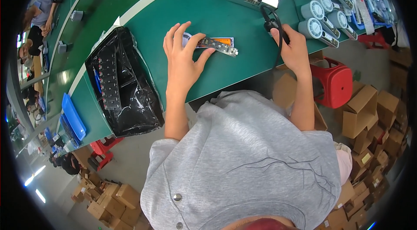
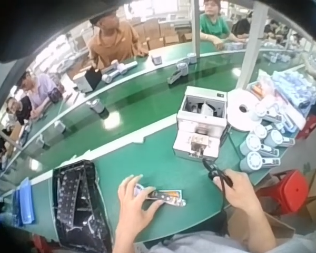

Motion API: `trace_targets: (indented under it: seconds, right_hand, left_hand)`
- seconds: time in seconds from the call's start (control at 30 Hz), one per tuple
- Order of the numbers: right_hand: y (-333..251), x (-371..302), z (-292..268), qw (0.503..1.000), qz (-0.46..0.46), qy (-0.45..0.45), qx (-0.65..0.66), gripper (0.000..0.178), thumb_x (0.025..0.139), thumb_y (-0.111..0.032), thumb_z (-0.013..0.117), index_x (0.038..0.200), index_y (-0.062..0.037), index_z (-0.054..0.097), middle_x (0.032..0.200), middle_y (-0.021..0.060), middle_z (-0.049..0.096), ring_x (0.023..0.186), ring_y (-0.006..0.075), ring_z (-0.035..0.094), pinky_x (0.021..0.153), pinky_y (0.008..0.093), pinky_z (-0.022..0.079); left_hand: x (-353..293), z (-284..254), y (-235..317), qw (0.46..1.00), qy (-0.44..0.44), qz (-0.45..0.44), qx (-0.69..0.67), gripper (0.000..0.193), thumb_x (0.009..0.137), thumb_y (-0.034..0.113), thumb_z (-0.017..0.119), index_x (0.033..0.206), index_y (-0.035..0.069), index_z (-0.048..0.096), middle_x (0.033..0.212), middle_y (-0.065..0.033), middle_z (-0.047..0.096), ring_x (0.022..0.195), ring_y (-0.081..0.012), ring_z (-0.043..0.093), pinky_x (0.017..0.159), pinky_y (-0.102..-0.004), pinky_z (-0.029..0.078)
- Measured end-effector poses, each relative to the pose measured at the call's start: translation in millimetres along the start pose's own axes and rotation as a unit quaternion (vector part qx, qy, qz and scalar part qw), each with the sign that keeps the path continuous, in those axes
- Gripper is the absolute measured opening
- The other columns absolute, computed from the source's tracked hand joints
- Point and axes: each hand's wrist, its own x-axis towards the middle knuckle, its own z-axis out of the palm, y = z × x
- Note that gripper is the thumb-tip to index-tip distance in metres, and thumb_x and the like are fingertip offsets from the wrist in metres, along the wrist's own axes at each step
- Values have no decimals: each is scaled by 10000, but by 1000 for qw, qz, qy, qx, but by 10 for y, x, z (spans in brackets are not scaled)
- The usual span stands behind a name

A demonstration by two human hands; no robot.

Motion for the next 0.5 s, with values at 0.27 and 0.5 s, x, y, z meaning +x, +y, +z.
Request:
trace_targets:
  seconds: [0.27, 0.5]
  right_hand:
    - [-28, -2, -25, 1000, 14, -6, 2, 450, 1030, -401, 724, 940, 39, 684, 676, 195, 591, 566, 293, 526, 573, 395, 420]
    - [-26, -11, -23, 1000, 12, -7, -9, 460, 1021, -421, 723, 959, 33, 694, 745, 234, 652, 634, 398, 617, 593, 427, 446]
  left_hand:
    - [5, -12, -67, 996, 1, -44, -80, 378, 807, 165, 918, 1123, 54, 743, 1443, -155, 620, 1293, -380, 590, 1061, -474, 504]
    - [54, -66, -59, 999, -10, -3, -37, 303, 846, 147, 882, 1075, 22, 727, 1332, -156, 687, 1240, -377, 616, 1028, -457, 524]
